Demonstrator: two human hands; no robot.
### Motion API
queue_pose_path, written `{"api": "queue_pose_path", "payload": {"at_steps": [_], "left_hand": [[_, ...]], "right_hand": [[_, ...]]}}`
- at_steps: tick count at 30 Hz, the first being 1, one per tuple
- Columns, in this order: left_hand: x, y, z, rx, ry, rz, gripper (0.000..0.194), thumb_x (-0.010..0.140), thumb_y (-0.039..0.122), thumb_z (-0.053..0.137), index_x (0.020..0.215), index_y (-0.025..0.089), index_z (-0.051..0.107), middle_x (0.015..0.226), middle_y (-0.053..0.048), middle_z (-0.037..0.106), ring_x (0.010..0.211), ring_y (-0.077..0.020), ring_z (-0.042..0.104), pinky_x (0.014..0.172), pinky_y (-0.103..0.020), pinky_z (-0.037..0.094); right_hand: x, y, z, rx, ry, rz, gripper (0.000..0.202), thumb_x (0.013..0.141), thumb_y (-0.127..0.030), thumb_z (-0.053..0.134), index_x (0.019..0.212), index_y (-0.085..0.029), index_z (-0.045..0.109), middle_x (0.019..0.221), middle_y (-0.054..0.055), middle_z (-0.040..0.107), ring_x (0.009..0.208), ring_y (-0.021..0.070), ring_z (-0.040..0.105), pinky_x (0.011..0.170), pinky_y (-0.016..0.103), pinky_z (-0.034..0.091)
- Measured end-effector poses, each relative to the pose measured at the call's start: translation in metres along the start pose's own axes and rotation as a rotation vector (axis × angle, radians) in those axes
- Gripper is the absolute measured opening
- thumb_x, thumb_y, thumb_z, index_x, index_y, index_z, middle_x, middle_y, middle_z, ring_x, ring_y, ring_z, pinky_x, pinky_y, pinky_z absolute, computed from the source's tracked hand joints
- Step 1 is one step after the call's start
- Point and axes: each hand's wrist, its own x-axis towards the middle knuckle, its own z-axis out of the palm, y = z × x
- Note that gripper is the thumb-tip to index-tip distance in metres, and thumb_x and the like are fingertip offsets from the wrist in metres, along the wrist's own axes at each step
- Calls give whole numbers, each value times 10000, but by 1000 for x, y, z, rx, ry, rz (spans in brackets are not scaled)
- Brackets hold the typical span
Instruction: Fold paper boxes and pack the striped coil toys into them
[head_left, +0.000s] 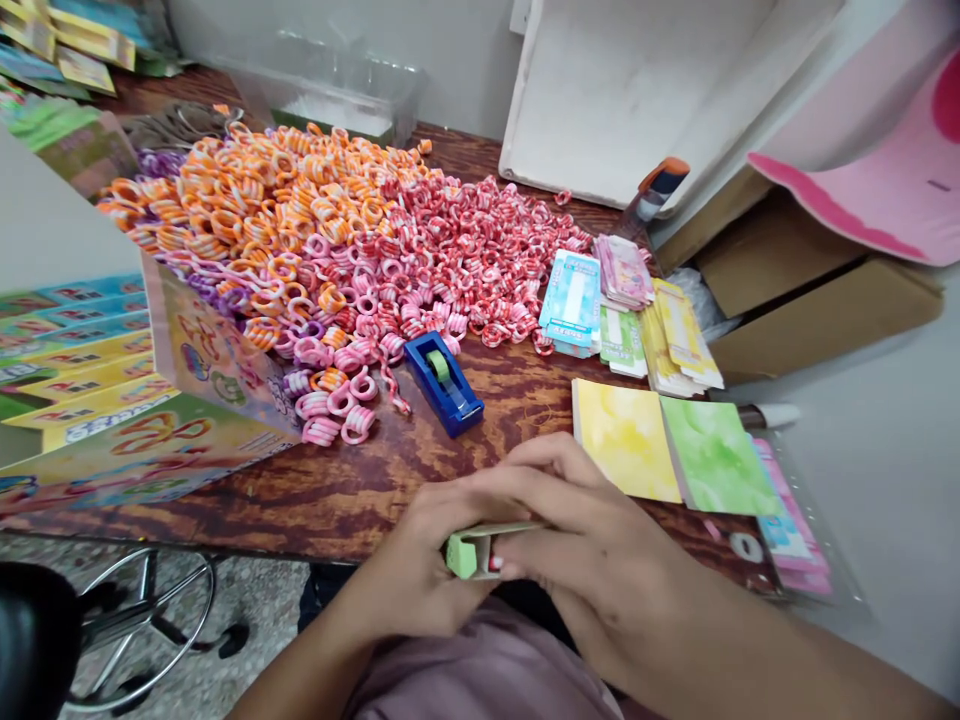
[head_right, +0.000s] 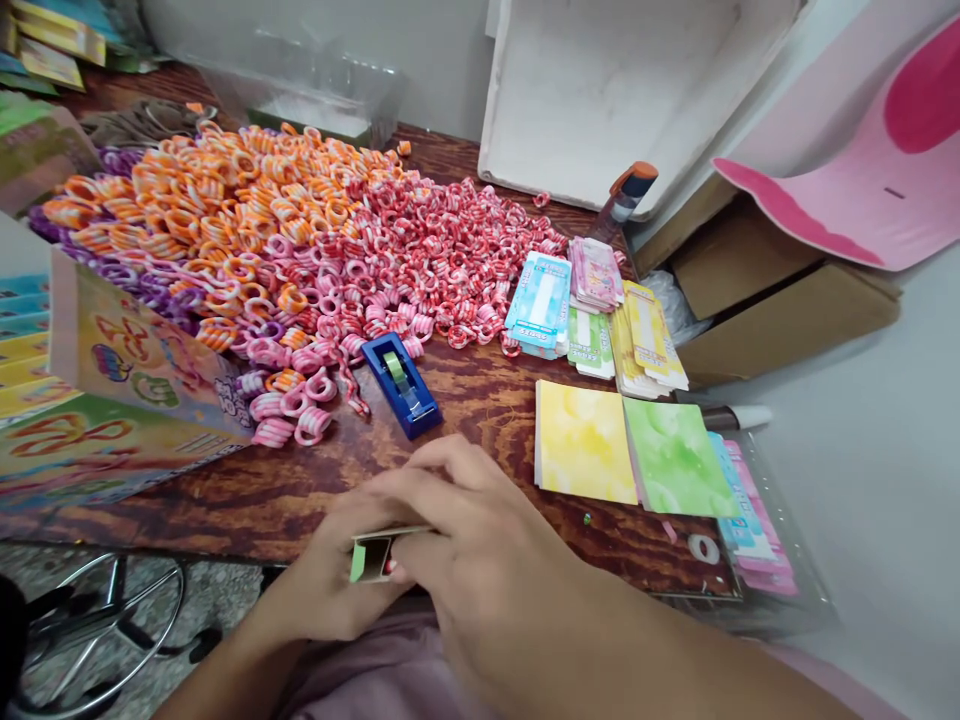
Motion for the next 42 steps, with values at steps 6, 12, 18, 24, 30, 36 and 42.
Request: {"api": "queue_pose_path", "payload": {"at_steps": [6,12,18,24,30,36,42], "left_hand": [[-6,-8,17,103,220,120,222,912,224,744,1130,187,760,1053,-106,843,941,-237,814,874,-343,654],[-15,-10,29,189,334,176,297,939,254,711,1226,181,727,1058,-108,842,963,-248,814,864,-378,678],[-16,-10,24,202,297,176,301,950,285,702,1233,185,711,1086,-115,835,1009,-255,803,893,-379,653],[-7,-3,14,114,272,145,303,918,201,745,1221,204,727,1072,-86,836,961,-206,793,872,-325,632],[-8,-8,13,151,261,186,370,911,147,718,1277,195,694,1141,-109,825,1030,-212,788,900,-323,613],[-8,-7,17,108,263,148,398,894,117,722,1284,199,706,1128,-95,827,977,-203,785,873,-318,587],[-10,-2,13,25,220,-167,172,936,235,755,1107,254,765,968,-31,805,844,-182,726,793,-304,552]], "right_hand": [[-13,0,25,15,271,135,292,935,-12,560,899,-195,784,1311,82,751,1193,242,609,991,423,617],[-24,-8,36,-101,337,171,268,906,-20,555,918,-175,773,1321,95,751,1224,278,612,1002,476,582],[-27,-7,37,-185,284,104,258,951,-44,530,947,-192,741,1403,38,715,1260,248,611,1110,484,422],[-43,-1,47,-290,375,53,339,902,8,593,1166,-173,705,1408,104,690,1338,281,512,1149,502,383],[-45,-5,55,-355,342,126,303,935,-62,614,1181,-207,715,1507,104,589,1395,293,416,1175,474,344],[-39,-4,52,-362,338,95,265,938,-28,541,1055,-180,723,1549,145,500,1390,328,414,1169,533,282],[-47,22,66,-14,649,57,385,887,11,685,1238,-143,657,1338,152,592,1211,264,580,1020,447,494]]}}
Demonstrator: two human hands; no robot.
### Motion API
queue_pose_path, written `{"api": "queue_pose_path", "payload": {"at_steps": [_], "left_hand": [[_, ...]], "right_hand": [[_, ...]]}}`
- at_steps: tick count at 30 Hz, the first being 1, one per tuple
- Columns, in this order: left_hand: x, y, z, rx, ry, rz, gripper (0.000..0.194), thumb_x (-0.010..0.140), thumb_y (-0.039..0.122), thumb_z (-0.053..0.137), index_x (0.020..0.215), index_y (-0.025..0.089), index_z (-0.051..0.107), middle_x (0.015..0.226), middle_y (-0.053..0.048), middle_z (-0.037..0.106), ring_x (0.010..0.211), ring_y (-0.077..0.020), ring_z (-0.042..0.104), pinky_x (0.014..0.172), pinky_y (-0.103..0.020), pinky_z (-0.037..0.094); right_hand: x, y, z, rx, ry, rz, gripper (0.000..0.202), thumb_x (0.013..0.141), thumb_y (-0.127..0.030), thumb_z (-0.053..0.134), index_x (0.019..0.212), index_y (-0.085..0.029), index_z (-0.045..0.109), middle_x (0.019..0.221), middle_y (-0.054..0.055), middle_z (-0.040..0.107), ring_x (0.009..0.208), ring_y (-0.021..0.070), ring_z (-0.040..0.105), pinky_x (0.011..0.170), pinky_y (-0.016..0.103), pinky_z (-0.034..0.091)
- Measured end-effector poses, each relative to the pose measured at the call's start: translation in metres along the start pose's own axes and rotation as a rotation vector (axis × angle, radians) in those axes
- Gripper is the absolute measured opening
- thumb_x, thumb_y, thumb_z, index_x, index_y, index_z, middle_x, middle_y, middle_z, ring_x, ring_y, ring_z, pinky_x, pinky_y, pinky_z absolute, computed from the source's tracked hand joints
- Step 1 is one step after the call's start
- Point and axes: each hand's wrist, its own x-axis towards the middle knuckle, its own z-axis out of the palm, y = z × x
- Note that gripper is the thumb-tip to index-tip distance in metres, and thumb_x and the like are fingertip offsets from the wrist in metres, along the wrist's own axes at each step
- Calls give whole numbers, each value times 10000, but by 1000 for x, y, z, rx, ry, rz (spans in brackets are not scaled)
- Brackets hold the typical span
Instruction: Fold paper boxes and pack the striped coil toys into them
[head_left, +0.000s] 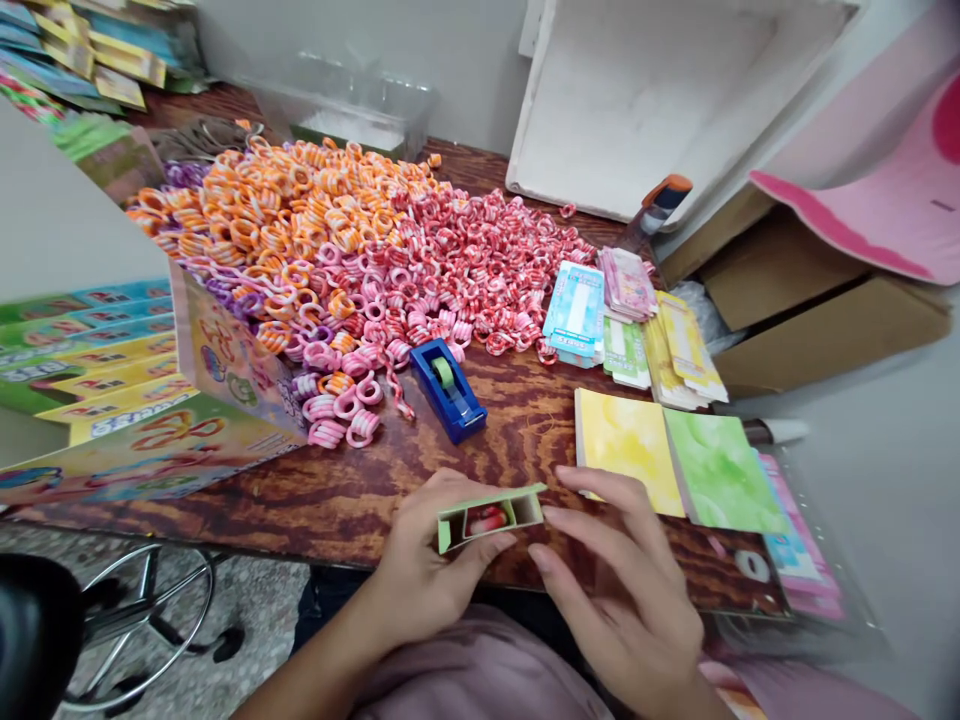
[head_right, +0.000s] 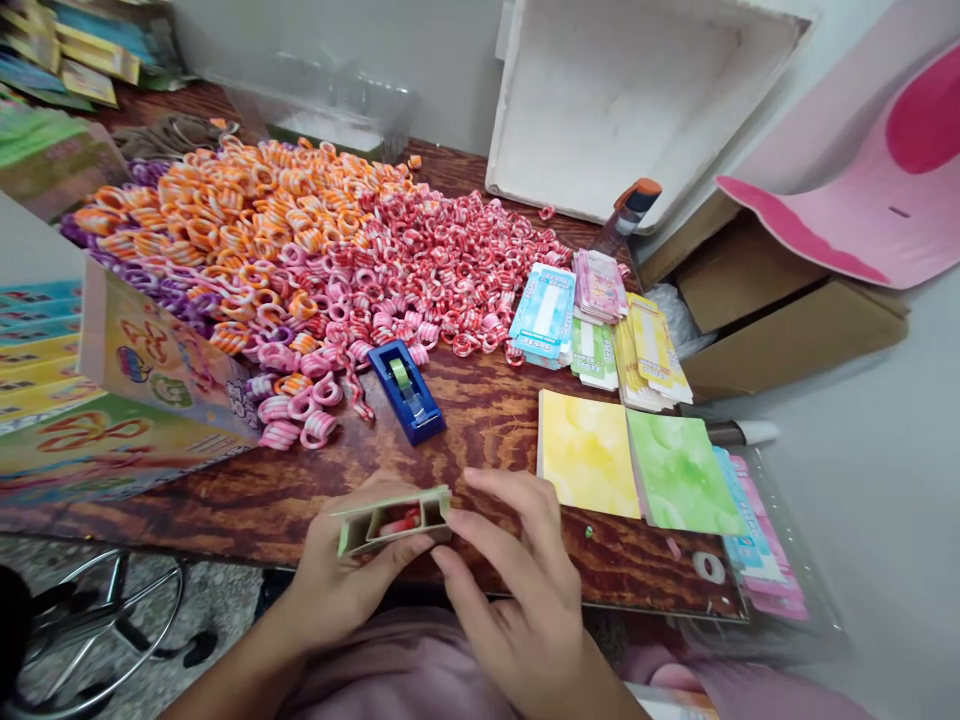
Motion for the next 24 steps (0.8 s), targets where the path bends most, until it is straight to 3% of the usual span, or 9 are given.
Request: {"api": "queue_pose_path", "payload": {"at_steps": [4,7,10,16,19,22,24], "left_hand": [[-6,-4,1,-81,-30,26,336,964,278,697,1294,261,639,1135,-75,742,991,-226,726,861,-333,555],[-7,-9,6,-180,-20,156,409,1018,497,549,1316,231,642,1124,-100,716,941,-239,709,830,-355,548],[-5,-9,9,-240,-25,161,580,1052,620,339,1182,209,728,1001,-91,746,860,-237,695,807,-368,525],[-2,13,4,-194,20,-23,474,1096,475,355,1103,224,756,1119,-86,791,1011,-238,741,910,-341,551],[3,21,6,-149,118,54,304,1110,276,404,1130,243,705,1170,-56,778,1077,-179,738,929,-272,559],[5,16,8,-147,159,176,263,1092,173,439,1180,235,679,1162,-55,750,1086,-161,712,939,-269,556],[3,7,8,-173,139,232,256,1085,173,458,1182,228,687,1181,-65,727,1094,-169,689,946,-290,548]], "right_hand": [[-9,12,17,153,-42,32,334,921,-33,675,1225,-171,665,1301,146,645,1201,272,614,997,467,535],[-12,12,31,235,72,61,318,945,-23,623,1217,-177,677,1184,131,699,1096,250,687,892,429,601],[-14,10,37,229,183,48,247,965,-44,611,1157,-173,696,1116,127,723,1020,243,721,822,415,628],[-12,7,37,144,185,-59,235,933,8,626,1098,-147,690,1109,143,723,1005,245,730,795,417,644],[-10,8,42,140,215,-45,405,924,18,625,1275,-184,637,1118,123,709,1025,230,724,822,417,656],[-10,12,46,124,336,-57,708,923,37,601,1533,-281,432,1094,76,700,1008,209,717,864,460,670],[-11,16,44,57,302,-102,622,941,18,596,1480,-281,508,1066,70,701,1023,218,709,896,498,665]]}}
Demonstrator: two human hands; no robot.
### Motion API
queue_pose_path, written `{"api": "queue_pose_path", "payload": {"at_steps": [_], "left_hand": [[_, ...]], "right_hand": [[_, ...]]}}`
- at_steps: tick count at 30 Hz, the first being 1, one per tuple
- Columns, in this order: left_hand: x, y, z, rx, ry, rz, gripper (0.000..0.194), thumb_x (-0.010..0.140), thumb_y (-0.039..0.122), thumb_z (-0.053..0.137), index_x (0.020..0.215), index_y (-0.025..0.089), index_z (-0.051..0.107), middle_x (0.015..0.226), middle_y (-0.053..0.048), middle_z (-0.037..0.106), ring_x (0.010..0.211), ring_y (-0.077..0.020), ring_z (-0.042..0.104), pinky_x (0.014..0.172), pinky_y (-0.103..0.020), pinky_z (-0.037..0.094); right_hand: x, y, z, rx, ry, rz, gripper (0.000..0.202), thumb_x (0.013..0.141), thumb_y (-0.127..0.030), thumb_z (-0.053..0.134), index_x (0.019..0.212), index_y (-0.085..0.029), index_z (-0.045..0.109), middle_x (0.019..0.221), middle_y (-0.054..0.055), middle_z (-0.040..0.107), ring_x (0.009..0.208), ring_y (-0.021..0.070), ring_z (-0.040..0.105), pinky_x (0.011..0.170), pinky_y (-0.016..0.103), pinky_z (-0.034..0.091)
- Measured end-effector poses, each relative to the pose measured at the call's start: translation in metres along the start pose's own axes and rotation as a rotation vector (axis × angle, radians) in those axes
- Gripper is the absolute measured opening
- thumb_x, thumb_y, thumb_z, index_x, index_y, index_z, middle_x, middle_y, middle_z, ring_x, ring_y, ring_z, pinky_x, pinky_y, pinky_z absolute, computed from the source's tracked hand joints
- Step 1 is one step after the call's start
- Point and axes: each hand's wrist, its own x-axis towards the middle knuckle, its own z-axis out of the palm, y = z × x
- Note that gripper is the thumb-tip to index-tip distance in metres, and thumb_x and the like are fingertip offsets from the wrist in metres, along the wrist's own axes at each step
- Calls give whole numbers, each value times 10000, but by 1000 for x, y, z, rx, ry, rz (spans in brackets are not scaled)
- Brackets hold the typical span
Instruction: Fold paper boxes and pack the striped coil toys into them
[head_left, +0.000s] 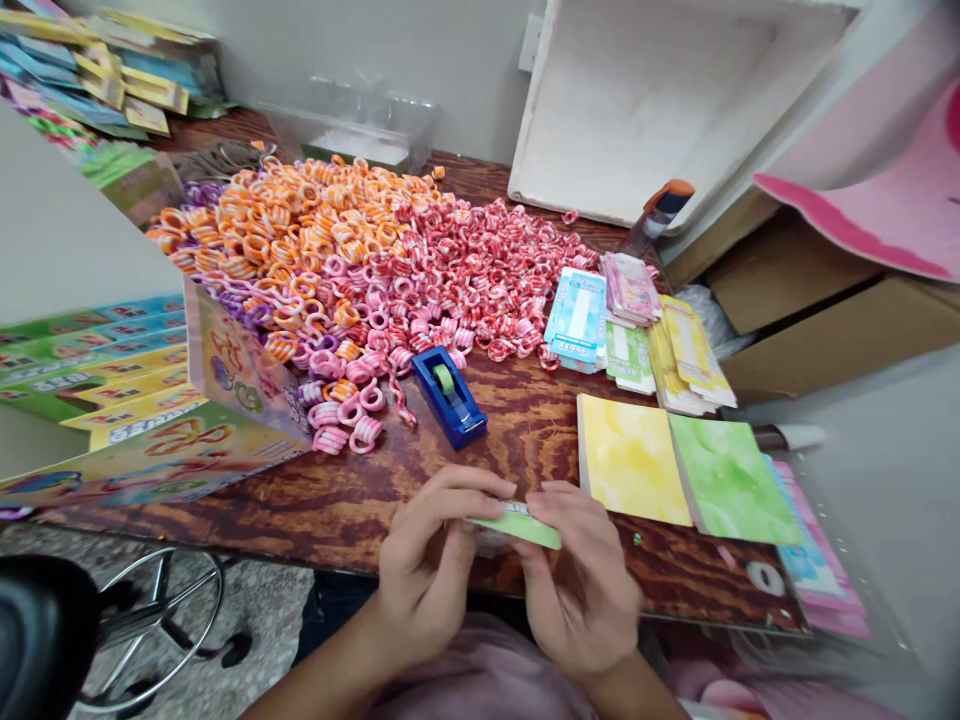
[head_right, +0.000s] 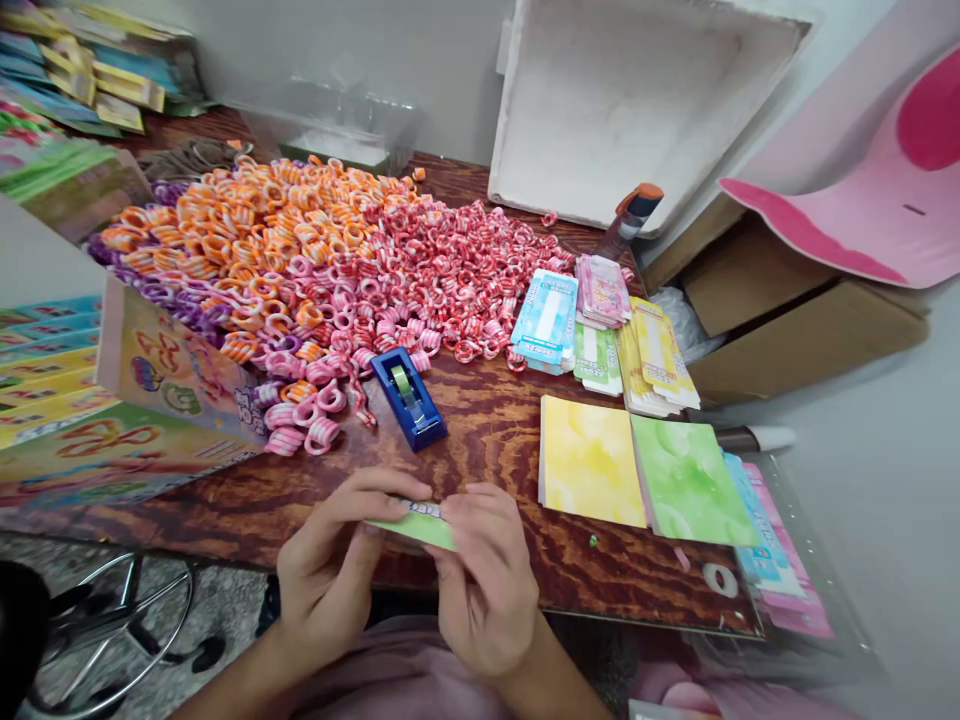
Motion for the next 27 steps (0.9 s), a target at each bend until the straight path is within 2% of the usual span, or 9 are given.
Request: {"api": "queue_pose_path", "payload": {"at_steps": [3,5,6,8,10,13,16,22,27], "left_hand": [[-9,-10,-5,-70,-40,-14,283,1083,370,479,1163,201,693,1246,-112,682,1118,-222,664,938,-354,556],[-14,-13,-4,-56,-35,6,341,1059,454,514,1160,176,683,1243,-138,673,1105,-241,664,914,-369,567],[-16,-14,-2,-18,-20,42,295,1055,406,541,1159,165,675,1219,-139,680,1085,-231,671,896,-354,571],[-17,-14,5,71,31,136,162,1041,197,559,1167,154,651,1149,-121,703,1035,-189,686,864,-304,574],[-16,-13,12,105,103,187,234,1008,62,549,1219,148,603,1092,-102,713,989,-163,696,836,-274,578],[-15,-12,19,119,164,198,304,997,76,586,1292,140,552,1046,-93,717,935,-160,700,795,-269,588],[-15,-10,19,175,159,205,241,995,121,602,1236,126,598,1007,-98,719,906,-172,694,774,-285,594],[-15,-7,17,201,130,219,129,993,159,604,1118,136,622,980,-103,724,833,-170,694,704,-283,590],[-14,-5,18,222,117,222,153,996,148,592,1147,133,604,994,-106,716,870,-175,703,730,-281,596]], "right_hand": [[0,3,-9,12,-167,-44,256,1034,-147,572,1266,-188,671,1112,125,693,1108,263,683,877,509,661],[-2,1,-13,75,-199,-11,224,1065,-197,537,1225,-165,691,1145,144,687,1089,263,682,824,477,656],[-3,-1,-14,90,-182,30,220,1059,-176,544,1218,-164,695,1150,144,689,1065,253,686,810,456,648],[-5,-7,-12,100,-95,137,250,1015,-91,578,1225,-167,689,1124,128,703,1026,228,692,807,414,636],[-6,-15,-8,104,-10,237,285,972,-41,600,1217,-164,681,1070,109,718,1005,212,694,809,376,631],[-5,-25,-3,95,50,300,249,947,-17,592,1104,-171,709,984,83,719,935,195,696,771,344,624],[1,-29,-5,95,70,275,248,928,-1,598,1042,-174,735,954,82,724,872,198,706,729,351,620],[13,-28,-20,179,-50,298,292,884,32,638,1040,-182,760,926,76,744,818,196,729,681,333,622],[5,-24,-26,105,-68,166,234,943,-13,635,1087,-156,750,985,115,739,874,215,732,691,370,639]]}}
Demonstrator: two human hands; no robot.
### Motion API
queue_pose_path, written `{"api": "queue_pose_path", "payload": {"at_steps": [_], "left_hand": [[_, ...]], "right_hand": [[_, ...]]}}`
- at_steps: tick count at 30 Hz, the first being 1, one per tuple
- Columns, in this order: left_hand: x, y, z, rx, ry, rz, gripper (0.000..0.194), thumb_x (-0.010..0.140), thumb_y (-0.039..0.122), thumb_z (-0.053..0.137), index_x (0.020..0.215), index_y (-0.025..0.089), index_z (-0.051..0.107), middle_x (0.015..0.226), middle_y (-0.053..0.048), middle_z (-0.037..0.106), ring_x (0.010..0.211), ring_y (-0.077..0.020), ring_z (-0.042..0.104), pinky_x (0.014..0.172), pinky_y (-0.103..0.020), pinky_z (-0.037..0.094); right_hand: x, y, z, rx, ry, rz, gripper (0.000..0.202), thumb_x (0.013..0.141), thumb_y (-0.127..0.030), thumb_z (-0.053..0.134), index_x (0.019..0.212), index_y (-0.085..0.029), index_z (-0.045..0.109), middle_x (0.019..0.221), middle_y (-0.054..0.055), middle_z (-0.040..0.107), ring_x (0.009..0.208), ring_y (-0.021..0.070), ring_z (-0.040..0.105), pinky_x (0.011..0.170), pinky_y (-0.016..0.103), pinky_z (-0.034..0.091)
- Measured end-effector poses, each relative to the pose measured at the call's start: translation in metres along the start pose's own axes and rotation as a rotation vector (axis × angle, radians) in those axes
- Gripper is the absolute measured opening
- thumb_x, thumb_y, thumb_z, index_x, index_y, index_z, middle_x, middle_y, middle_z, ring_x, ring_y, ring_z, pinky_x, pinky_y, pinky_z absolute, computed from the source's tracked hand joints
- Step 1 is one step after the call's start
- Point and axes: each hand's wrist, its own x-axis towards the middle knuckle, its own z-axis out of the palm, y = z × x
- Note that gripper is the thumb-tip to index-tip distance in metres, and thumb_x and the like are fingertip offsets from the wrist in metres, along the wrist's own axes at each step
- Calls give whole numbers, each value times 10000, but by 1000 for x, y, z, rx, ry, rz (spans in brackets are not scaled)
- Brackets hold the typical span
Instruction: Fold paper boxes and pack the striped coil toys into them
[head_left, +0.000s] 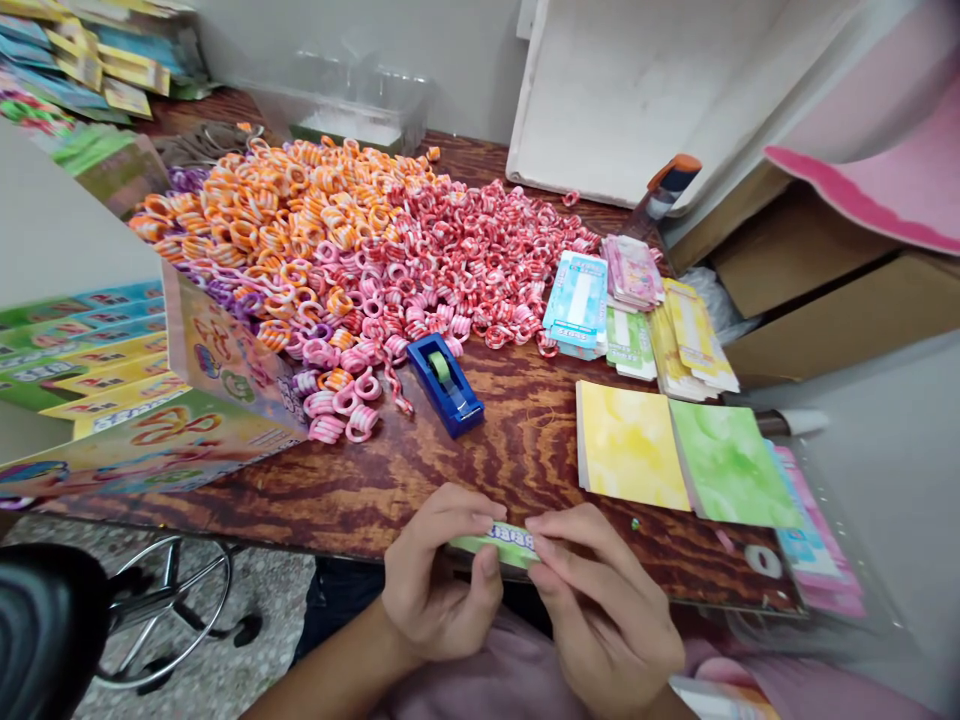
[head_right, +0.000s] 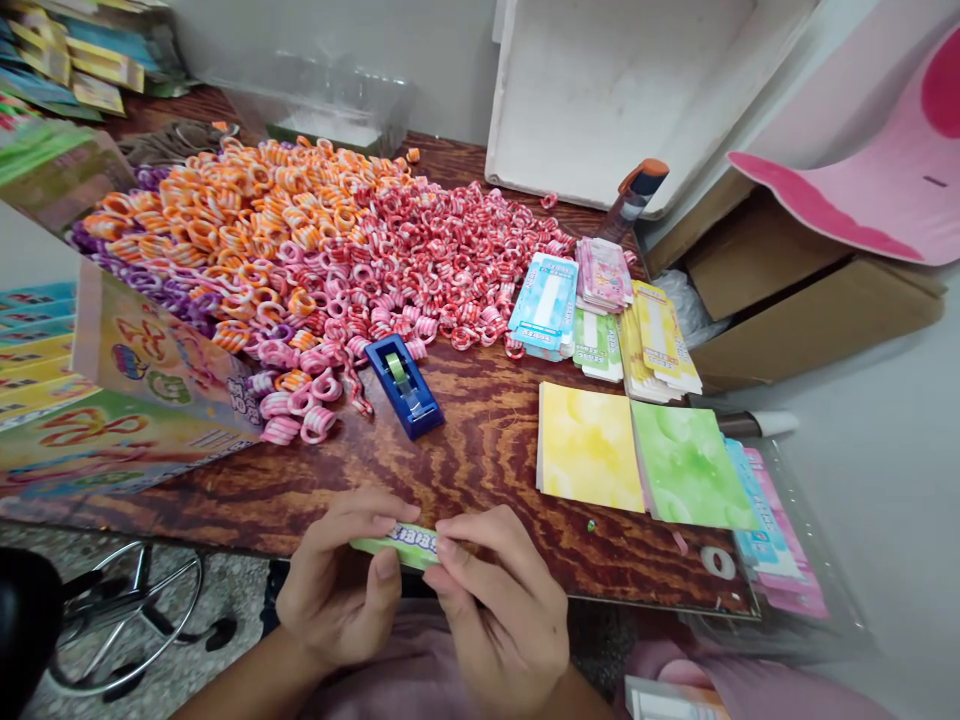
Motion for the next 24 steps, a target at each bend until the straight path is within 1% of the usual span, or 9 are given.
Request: {"api": "queue_pose_path", "payload": {"at_steps": [4,6,8,10,13,16,19,22,24], "left_hand": [[-1,1,0,-25,4,-20,173,997,157,592,1169,141,589,1007,-105,701,875,-173,691,736,-281,596],[-3,0,1,-44,0,-20,185,1002,158,586,1186,146,585,1015,-107,700,887,-177,689,741,-285,601],[-7,-3,1,-76,-14,-12,227,999,169,588,1224,142,587,1046,-123,702,935,-198,698,763,-309,616],[-11,-8,0,-123,-40,-17,334,989,171,597,1320,151,558,1152,-154,703,1009,-229,713,804,-350,638],[-18,-17,-4,-215,-113,-29,529,988,146,617,1484,200,439,1356,-186,672,1084,-236,740,870,-372,655],[-23,-24,-9,-231,-145,-39,548,990,141,663,1492,206,451,1397,-203,679,1145,-243,747,888,-343,658],[-26,-26,-10,-232,-128,-57,537,990,147,682,1481,223,480,1405,-201,686,1166,-259,749,878,-355,671],[-28,-26,-8,-267,-126,-49,551,1006,146,659,1508,254,460,1444,-191,666,1113,-243,774,875,-375,681],[-28,-26,-7,-249,-136,-30,566,996,146,671,1511,254,463,1443,-194,669,1101,-247,781,885,-381,681]], "right_hand": [[-9,8,-4,-131,-109,-132,248,986,-83,640,1210,-154,719,1048,132,759,979,235,731,747,402,658],[-11,12,-4,-193,-110,-191,305,972,-92,664,1266,-167,684,1056,123,754,1010,238,723,779,419,663],[-12,13,-2,-207,-97,-188,355,959,-69,652,1292,-192,651,1054,104,728,1006,228,711,801,433,664],[-12,14,0,-190,-96,-160,392,944,-32,623,1297,-201,635,1071,97,686,1001,222,688,821,450,661],[-13,14,3,-174,-90,-157,469,896,33,612,1320,-168,635,1108,103,610,1013,229,643,850,471,646],[-14,12,2,-194,-109,-156,487,863,65,605,1293,-152,680,1119,99,571,1017,231,616,864,475,629],[-11,7,0,-252,-134,-183,458,857,59,612,1251,-152,709,1077,88,601,975,219,616,832,454,623],[-4,0,-2,-381,-117,-243,341,862,31,653,1141,-146,733,988,60,639,930,198,610,862,429,589],[2,-5,-3,-414,-137,-239,235,872,-1,676,1055,-140,726,965,59,661,935,198,611,907,430,557]]}}
